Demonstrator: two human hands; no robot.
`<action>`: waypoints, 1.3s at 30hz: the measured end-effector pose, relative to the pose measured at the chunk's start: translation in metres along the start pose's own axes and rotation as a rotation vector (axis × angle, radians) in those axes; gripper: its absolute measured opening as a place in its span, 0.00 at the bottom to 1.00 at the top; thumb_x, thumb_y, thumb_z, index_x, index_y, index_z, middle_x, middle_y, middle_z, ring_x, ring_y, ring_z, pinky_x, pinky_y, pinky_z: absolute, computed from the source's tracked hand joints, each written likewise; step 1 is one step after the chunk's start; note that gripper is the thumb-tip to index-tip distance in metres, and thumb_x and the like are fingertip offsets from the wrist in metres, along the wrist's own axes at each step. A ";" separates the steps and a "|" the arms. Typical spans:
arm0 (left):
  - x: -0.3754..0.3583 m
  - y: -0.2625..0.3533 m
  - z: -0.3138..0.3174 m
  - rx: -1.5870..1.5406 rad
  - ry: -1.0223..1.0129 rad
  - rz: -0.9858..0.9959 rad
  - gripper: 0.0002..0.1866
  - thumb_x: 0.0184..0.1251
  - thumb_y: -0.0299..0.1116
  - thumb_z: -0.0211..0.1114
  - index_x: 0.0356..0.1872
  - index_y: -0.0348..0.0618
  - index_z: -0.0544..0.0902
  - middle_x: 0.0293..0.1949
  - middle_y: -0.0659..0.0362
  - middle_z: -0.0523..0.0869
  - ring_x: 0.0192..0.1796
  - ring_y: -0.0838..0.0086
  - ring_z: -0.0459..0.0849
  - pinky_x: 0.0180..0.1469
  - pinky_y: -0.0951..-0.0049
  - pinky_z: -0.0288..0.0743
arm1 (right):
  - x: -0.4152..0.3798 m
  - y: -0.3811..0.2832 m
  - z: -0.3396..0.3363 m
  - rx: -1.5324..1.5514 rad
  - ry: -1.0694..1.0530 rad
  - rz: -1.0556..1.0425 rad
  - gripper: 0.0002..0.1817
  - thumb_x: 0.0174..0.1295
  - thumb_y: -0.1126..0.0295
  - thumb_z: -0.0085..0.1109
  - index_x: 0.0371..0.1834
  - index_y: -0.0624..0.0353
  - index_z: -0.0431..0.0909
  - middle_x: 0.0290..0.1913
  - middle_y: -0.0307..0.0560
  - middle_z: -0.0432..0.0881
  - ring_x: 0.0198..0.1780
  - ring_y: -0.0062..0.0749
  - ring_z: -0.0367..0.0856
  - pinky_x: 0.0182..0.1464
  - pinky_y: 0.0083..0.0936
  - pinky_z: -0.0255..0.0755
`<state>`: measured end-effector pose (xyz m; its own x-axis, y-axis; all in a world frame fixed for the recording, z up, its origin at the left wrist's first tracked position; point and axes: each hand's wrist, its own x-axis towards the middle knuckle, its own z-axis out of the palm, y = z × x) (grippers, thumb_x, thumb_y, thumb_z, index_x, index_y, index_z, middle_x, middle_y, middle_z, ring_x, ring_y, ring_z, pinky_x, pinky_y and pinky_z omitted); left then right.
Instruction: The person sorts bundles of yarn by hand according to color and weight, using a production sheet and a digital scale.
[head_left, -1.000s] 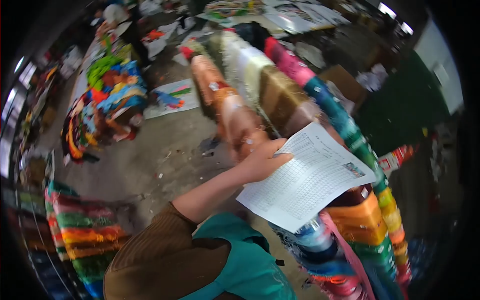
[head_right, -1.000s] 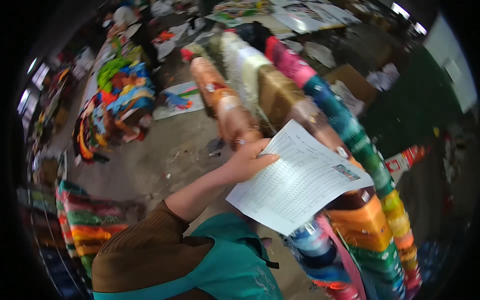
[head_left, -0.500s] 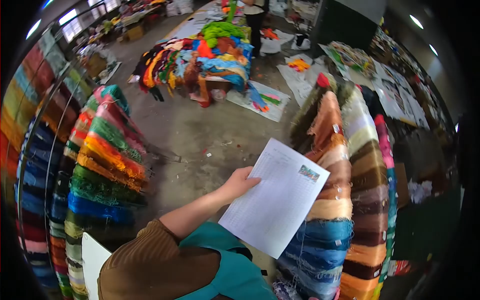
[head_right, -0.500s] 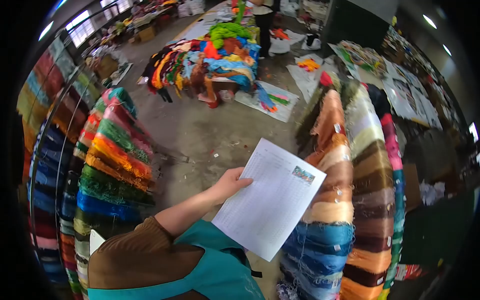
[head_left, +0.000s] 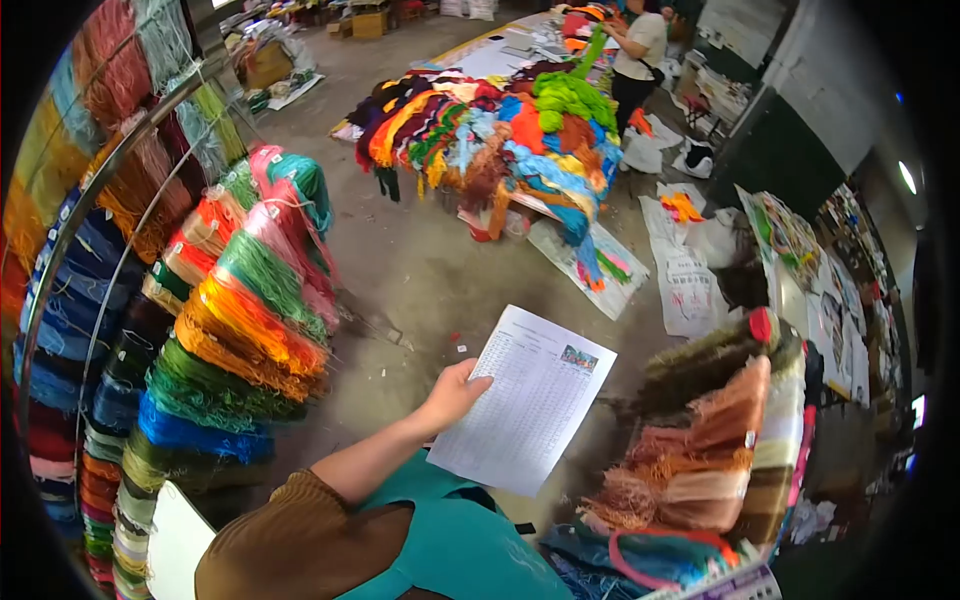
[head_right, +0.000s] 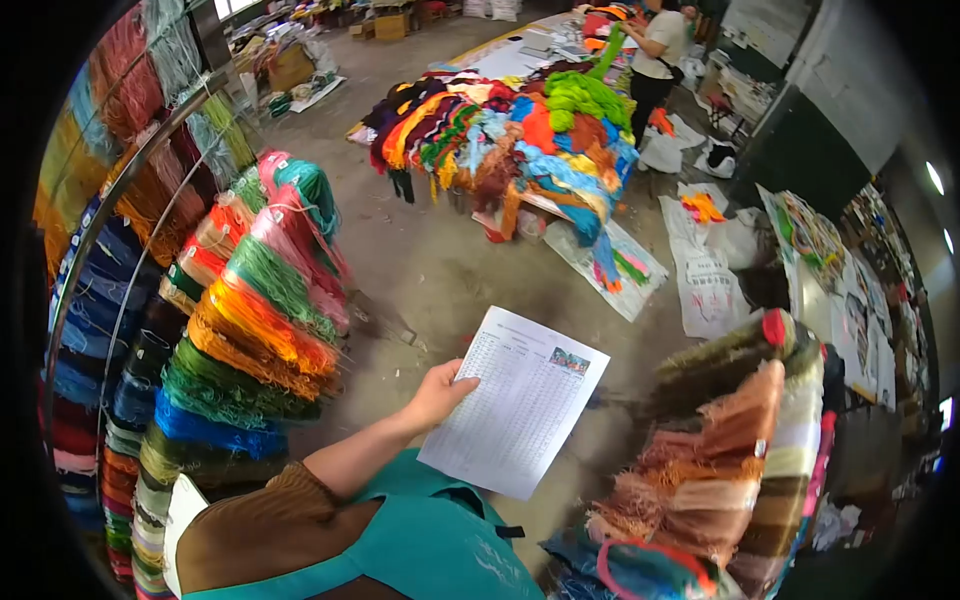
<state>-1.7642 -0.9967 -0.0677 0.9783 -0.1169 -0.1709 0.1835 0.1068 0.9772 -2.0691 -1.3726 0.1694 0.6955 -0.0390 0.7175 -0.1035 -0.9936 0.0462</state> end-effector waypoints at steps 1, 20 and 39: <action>0.010 0.002 -0.015 0.091 0.019 0.035 0.12 0.70 0.29 0.60 0.50 0.35 0.80 0.39 0.56 0.87 0.43 0.78 0.82 0.47 0.71 0.76 | 0.024 -0.039 0.026 -0.105 -0.111 0.210 0.08 0.67 0.73 0.59 0.47 0.60 0.83 0.48 0.57 0.82 0.48 0.45 0.79 0.52 0.42 0.73; 0.175 0.068 -0.152 0.274 0.613 0.252 0.07 0.70 0.28 0.61 0.42 0.35 0.81 0.32 0.61 0.83 0.37 0.83 0.76 0.42 0.76 0.73 | 0.303 -0.203 0.408 0.939 -0.404 0.298 0.07 0.69 0.75 0.54 0.43 0.67 0.79 0.29 0.46 0.81 0.31 0.20 0.74 0.35 0.23 0.71; 0.403 0.112 -0.175 0.014 0.847 0.183 0.06 0.72 0.27 0.60 0.44 0.35 0.80 0.39 0.63 0.84 0.40 0.83 0.77 0.45 0.79 0.72 | 0.524 -0.283 0.620 1.199 -0.595 0.039 0.09 0.59 0.79 0.60 0.42 0.63 0.83 0.26 0.51 0.81 0.24 0.32 0.80 0.29 0.25 0.71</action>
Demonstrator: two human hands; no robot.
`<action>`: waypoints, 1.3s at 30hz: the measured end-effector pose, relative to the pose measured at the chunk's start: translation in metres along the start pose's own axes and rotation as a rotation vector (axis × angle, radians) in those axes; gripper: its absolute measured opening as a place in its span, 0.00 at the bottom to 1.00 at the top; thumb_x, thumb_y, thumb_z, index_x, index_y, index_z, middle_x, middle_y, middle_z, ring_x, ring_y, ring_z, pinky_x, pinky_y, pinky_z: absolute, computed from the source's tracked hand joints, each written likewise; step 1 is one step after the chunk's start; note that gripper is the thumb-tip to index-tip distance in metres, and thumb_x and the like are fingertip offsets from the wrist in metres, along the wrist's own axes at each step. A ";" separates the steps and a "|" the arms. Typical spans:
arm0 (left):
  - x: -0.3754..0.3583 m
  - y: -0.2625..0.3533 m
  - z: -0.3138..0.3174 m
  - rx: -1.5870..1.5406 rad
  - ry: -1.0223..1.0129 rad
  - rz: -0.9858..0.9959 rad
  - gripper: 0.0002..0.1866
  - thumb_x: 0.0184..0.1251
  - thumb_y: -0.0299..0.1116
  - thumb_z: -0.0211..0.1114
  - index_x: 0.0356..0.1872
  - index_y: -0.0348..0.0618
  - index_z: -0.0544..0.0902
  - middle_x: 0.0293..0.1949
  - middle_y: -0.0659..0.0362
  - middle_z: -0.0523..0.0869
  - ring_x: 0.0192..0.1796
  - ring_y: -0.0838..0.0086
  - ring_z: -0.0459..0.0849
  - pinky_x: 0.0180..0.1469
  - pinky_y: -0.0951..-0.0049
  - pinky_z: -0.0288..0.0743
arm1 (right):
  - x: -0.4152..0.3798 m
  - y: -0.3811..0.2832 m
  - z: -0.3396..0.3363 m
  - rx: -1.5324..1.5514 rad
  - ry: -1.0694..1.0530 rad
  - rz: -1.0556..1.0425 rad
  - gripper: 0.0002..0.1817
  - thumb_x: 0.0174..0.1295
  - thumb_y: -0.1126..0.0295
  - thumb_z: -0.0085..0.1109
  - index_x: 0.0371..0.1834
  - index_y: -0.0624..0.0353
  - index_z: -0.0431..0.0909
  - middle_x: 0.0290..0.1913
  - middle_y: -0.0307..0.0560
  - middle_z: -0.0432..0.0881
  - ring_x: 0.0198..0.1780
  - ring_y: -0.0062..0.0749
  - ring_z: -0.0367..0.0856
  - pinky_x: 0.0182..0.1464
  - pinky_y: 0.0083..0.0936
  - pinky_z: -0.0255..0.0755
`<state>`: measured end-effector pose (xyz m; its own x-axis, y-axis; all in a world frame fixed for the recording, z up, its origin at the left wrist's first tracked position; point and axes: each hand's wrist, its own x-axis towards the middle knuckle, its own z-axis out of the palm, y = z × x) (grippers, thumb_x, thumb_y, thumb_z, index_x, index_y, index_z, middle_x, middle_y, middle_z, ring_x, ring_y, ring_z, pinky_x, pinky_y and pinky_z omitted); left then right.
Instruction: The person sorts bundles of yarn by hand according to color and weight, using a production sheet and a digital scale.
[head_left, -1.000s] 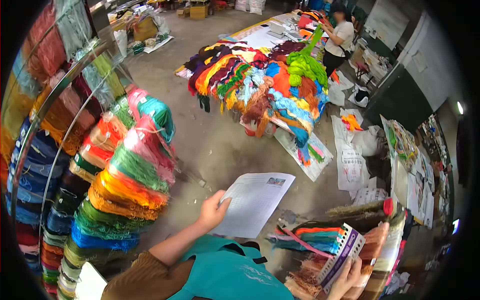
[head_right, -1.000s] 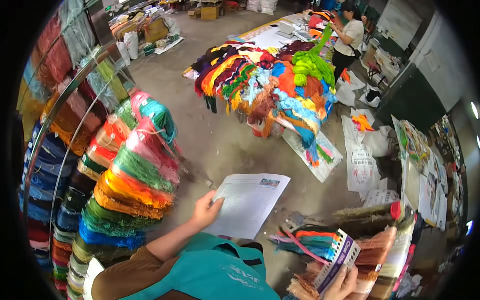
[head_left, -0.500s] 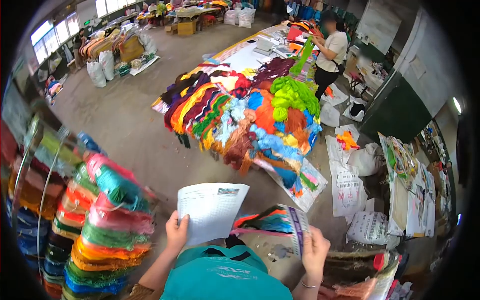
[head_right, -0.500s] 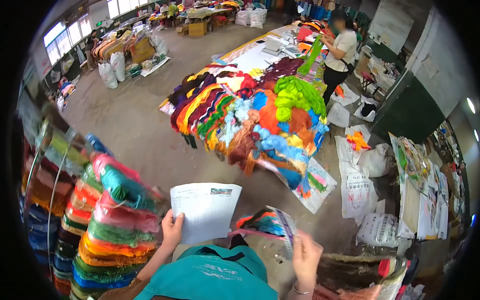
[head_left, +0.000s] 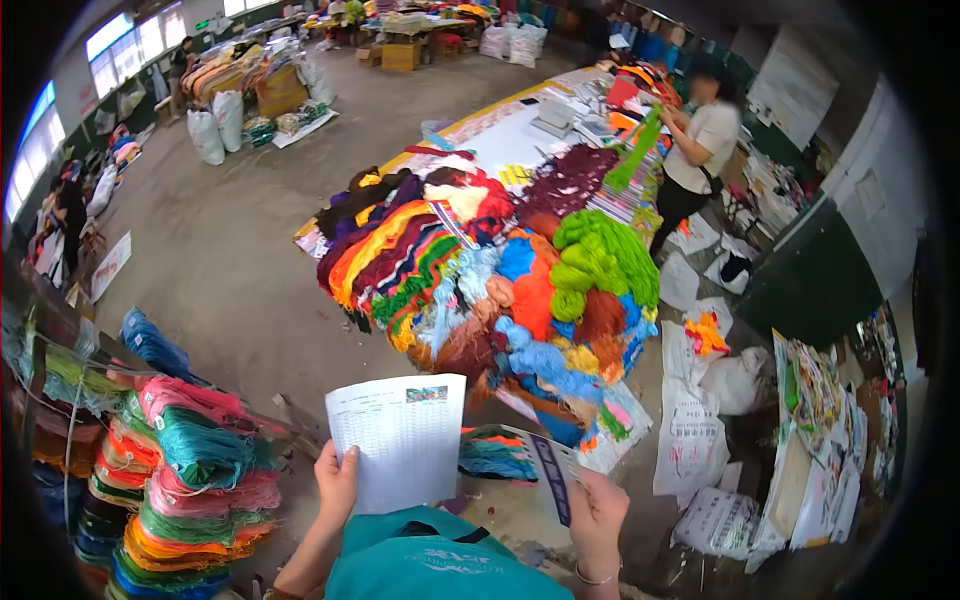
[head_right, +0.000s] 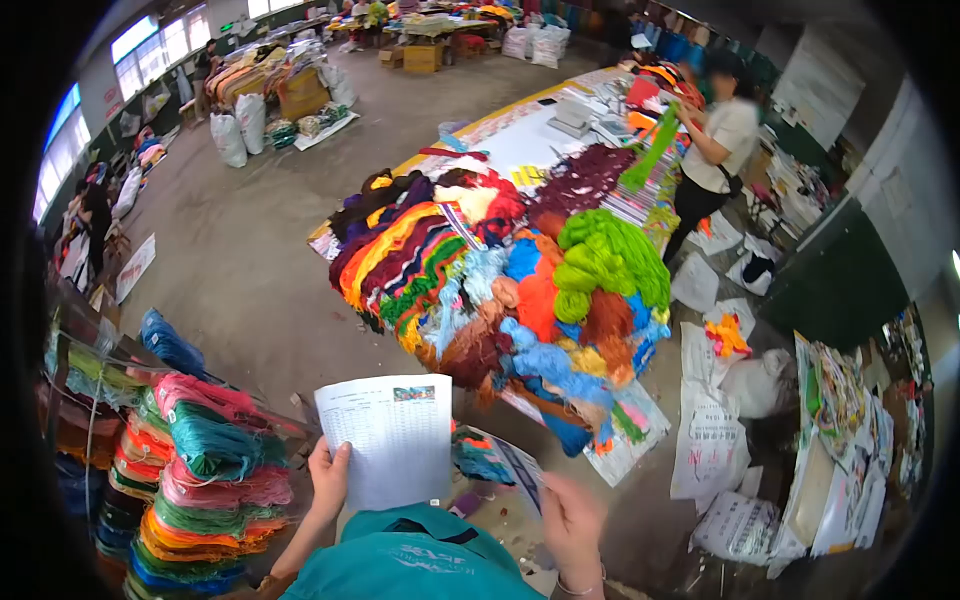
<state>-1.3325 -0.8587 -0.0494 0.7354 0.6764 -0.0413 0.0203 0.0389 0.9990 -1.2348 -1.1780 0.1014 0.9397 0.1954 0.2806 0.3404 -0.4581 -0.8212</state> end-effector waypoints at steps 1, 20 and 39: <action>0.008 0.002 0.008 -0.029 -0.001 0.000 0.06 0.72 0.27 0.60 0.44 0.35 0.80 0.39 0.63 0.84 0.40 0.83 0.77 0.45 0.79 0.72 | 0.007 0.006 0.003 0.015 0.084 0.029 0.08 0.59 0.79 0.60 0.41 0.65 0.83 0.26 0.51 0.82 0.24 0.29 0.80 0.30 0.23 0.72; 0.253 0.021 0.065 -0.156 -0.252 -0.004 0.11 0.72 0.29 0.59 0.50 0.33 0.79 0.40 0.61 0.84 0.44 0.81 0.79 0.48 0.75 0.74 | 0.124 -0.038 0.055 0.046 0.814 0.096 0.10 0.68 0.76 0.58 0.48 0.73 0.78 0.46 0.50 0.82 0.43 0.31 0.77 0.49 0.29 0.72; 0.284 0.029 0.062 0.178 -0.880 0.403 0.21 0.51 0.15 0.56 0.46 0.46 0.81 0.45 0.55 0.85 0.48 0.55 0.84 0.48 0.61 0.79 | 0.166 -0.015 0.054 0.053 0.932 0.069 0.12 0.69 0.69 0.58 0.49 0.66 0.76 0.47 0.44 0.81 0.45 0.24 0.77 0.51 0.22 0.71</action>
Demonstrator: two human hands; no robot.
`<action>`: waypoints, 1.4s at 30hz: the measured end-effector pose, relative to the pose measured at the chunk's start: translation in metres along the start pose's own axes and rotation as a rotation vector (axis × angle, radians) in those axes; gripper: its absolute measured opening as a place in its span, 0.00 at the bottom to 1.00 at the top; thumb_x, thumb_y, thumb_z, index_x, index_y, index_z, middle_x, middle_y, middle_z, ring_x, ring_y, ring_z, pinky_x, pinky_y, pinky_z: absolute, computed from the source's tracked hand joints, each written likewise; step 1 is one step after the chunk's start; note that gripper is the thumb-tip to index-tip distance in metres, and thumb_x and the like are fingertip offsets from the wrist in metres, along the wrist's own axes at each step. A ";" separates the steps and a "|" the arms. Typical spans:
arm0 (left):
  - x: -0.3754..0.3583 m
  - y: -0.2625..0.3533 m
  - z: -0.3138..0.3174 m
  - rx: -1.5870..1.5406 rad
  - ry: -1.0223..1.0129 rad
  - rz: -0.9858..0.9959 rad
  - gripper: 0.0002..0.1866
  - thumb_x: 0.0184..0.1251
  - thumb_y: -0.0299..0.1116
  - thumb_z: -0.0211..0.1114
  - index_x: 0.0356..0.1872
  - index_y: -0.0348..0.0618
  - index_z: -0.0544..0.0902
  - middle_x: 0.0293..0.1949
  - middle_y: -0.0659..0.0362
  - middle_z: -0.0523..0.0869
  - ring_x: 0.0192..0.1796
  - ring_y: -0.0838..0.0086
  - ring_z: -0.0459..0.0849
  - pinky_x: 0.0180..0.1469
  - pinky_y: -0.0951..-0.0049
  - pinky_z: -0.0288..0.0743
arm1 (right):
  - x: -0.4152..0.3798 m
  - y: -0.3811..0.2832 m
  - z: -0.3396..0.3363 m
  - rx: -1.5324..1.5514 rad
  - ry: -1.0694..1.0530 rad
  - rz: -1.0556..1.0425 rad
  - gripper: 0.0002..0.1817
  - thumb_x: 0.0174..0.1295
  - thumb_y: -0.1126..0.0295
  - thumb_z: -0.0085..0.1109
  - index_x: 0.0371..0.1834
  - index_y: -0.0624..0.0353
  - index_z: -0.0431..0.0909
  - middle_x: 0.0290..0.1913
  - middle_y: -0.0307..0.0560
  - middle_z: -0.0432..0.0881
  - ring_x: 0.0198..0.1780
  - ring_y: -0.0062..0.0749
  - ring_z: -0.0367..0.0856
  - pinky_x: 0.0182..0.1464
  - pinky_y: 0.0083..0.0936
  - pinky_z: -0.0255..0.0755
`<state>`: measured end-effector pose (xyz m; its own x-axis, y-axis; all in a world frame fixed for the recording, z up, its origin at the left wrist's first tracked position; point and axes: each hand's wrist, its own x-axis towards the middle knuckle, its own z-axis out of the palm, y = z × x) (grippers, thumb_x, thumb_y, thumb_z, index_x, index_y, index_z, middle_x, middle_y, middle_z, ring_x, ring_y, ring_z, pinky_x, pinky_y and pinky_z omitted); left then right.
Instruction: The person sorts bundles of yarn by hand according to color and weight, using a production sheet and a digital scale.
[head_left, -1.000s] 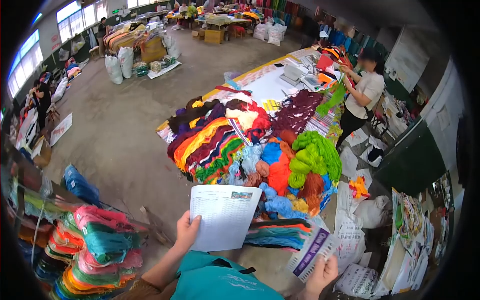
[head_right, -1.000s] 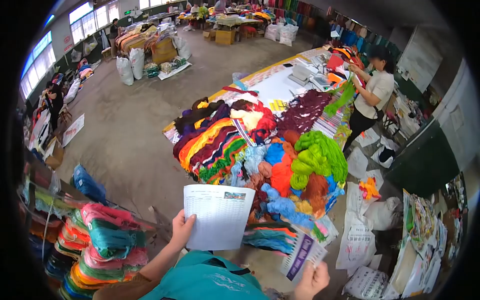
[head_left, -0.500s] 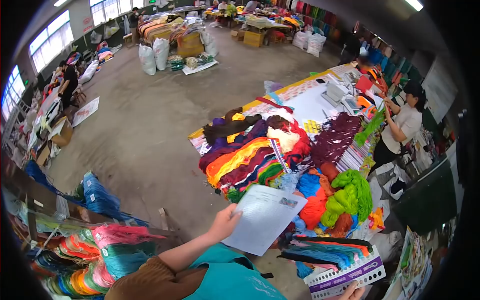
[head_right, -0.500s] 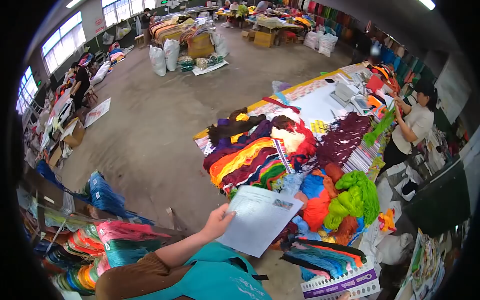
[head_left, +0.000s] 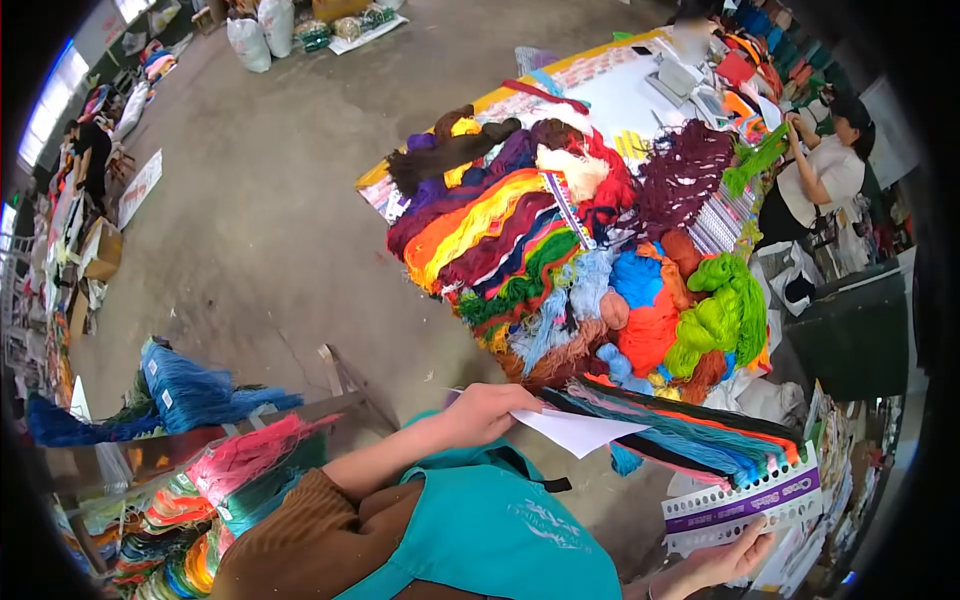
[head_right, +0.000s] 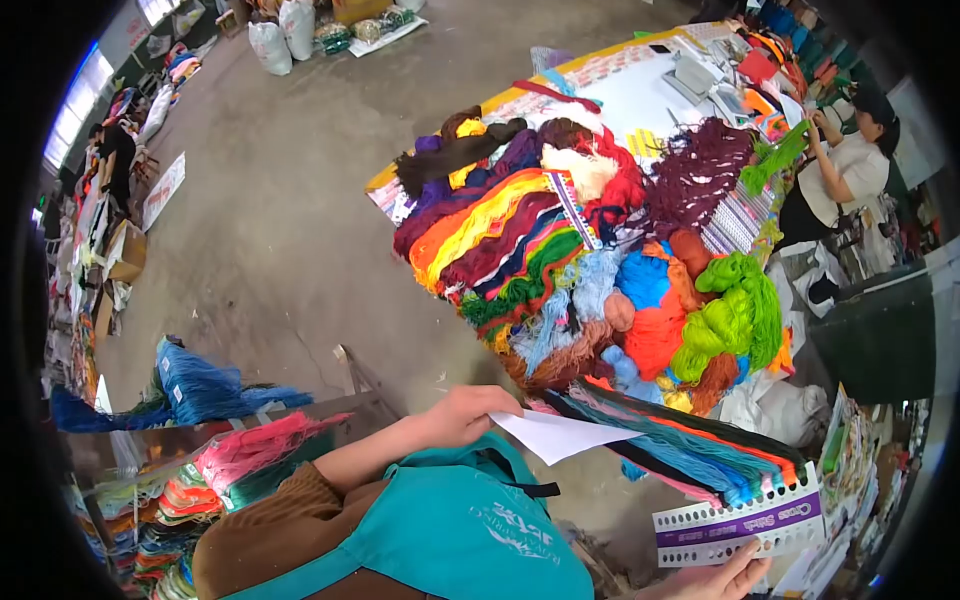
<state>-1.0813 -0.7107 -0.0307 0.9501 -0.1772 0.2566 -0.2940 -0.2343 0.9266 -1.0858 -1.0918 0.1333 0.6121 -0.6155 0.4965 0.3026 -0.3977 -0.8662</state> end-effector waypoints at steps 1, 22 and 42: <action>0.002 0.001 -0.001 -0.031 -0.001 0.015 0.23 0.49 0.14 0.54 0.46 0.44 0.81 0.45 0.54 0.85 0.47 0.55 0.84 0.48 0.61 0.79 | 0.003 -0.003 -0.003 -0.019 -0.025 -0.020 0.12 0.69 0.69 0.58 0.49 0.66 0.76 0.47 0.45 0.81 0.46 0.24 0.77 0.51 0.22 0.71; 0.028 -0.071 -0.059 -0.174 0.243 -0.460 0.10 0.71 0.31 0.59 0.48 0.37 0.77 0.35 0.55 0.79 0.40 0.74 0.78 0.45 0.69 0.73 | 0.005 0.009 0.116 -0.042 -0.234 0.006 0.10 0.71 0.70 0.55 0.50 0.64 0.76 0.44 0.41 0.80 0.43 0.21 0.76 0.48 0.20 0.70; 0.253 -0.309 -0.171 0.432 0.474 -0.393 0.19 0.62 0.39 0.68 0.50 0.39 0.81 0.46 0.48 0.83 0.52 0.52 0.80 0.54 0.58 0.74 | -0.019 0.206 0.475 -0.074 -0.945 0.365 0.09 0.70 0.76 0.50 0.48 0.66 0.78 0.45 0.40 0.82 0.48 0.20 0.78 0.52 0.18 0.70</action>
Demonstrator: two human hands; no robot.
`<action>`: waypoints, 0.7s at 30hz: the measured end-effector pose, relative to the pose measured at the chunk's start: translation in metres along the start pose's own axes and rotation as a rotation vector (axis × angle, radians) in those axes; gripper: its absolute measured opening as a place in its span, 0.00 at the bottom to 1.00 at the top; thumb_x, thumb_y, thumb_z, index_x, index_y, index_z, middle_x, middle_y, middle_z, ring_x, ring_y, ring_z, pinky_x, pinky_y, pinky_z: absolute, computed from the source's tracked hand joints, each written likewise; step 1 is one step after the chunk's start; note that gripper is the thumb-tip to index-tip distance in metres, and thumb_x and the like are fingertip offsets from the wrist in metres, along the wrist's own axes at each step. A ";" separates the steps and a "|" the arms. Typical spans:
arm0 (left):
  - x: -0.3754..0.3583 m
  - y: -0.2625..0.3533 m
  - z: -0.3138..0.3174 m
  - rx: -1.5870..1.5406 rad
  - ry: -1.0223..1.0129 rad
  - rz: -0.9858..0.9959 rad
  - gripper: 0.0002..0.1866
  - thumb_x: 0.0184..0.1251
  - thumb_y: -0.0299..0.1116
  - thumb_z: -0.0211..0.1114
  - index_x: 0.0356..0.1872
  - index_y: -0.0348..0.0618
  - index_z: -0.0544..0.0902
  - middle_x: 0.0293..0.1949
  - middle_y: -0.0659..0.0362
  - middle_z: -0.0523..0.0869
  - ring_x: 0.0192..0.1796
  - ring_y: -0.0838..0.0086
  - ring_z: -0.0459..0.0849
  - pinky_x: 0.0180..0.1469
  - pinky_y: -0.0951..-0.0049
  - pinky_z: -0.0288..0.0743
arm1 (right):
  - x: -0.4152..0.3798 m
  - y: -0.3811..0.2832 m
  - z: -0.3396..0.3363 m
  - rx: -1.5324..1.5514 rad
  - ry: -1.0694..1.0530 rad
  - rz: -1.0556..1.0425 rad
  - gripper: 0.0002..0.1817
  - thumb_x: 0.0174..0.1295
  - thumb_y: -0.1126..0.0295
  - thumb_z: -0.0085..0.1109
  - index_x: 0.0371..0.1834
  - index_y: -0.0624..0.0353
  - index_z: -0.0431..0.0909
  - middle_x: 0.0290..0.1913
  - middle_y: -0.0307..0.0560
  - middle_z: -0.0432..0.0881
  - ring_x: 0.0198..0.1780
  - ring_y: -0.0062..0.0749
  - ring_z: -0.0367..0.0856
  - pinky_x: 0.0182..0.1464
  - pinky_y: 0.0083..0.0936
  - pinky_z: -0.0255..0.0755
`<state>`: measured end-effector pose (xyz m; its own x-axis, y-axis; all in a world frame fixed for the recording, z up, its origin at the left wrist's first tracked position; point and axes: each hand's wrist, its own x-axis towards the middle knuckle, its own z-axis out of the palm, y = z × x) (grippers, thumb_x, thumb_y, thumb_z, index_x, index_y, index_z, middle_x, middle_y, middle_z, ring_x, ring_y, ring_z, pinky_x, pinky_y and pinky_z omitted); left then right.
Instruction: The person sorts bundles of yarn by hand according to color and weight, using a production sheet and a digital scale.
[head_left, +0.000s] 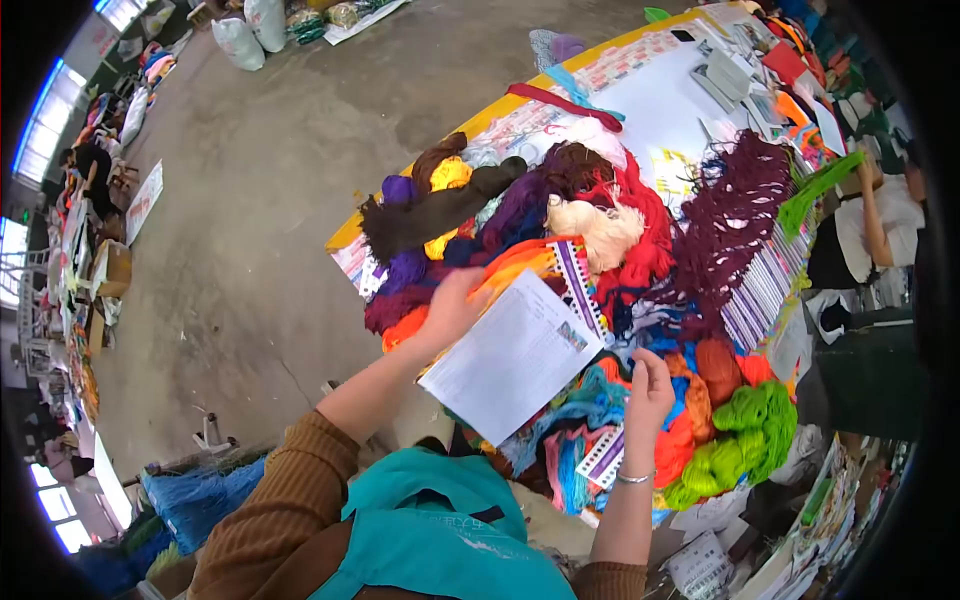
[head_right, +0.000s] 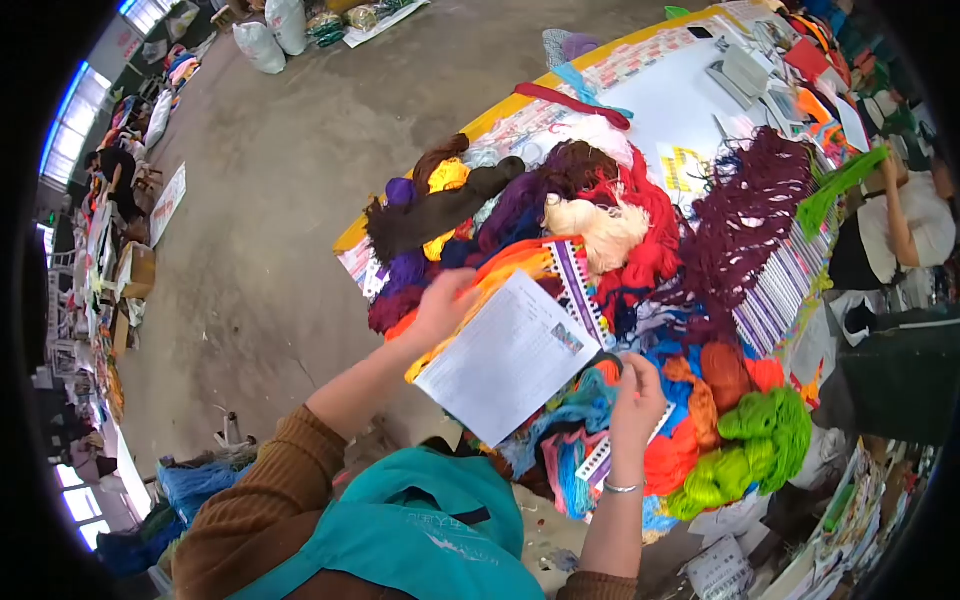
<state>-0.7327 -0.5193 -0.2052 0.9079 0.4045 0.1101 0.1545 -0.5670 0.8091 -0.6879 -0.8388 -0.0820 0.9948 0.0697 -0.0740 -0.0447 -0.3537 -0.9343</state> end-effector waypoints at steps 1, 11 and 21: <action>0.031 -0.003 -0.006 0.086 -0.015 0.014 0.20 0.61 0.36 0.69 0.52 0.39 0.80 0.45 0.47 0.83 0.51 0.52 0.80 0.55 0.58 0.73 | 0.017 -0.002 0.011 -0.035 -0.038 -0.028 0.09 0.70 0.76 0.51 0.47 0.66 0.79 0.44 0.40 0.83 0.47 0.19 0.78 0.51 0.18 0.70; 0.200 -0.038 0.017 0.629 0.141 0.157 0.34 0.49 0.31 0.72 0.62 0.46 0.73 0.57 0.52 0.78 0.70 0.55 0.67 0.71 0.47 0.55 | 0.194 0.004 0.205 -0.446 -0.222 -0.661 0.11 0.58 0.72 0.60 0.45 0.59 0.80 0.46 0.49 0.83 0.54 0.47 0.77 0.57 0.39 0.72; 0.210 -0.074 -0.055 -0.663 0.149 -0.352 0.27 0.58 0.33 0.66 0.59 0.31 0.74 0.48 0.52 0.84 0.49 0.72 0.82 0.54 0.72 0.75 | 0.237 0.038 0.238 -0.951 -0.330 -0.846 0.18 0.46 0.74 0.62 0.44 0.53 0.80 0.40 0.45 0.79 0.54 0.44 0.74 0.62 0.45 0.65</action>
<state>-0.5748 -0.3522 -0.2103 0.7789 0.6008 -0.1798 0.1158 0.1440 0.9828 -0.4754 -0.6133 -0.2180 0.6083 0.7677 0.2015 0.7935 -0.5935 -0.1344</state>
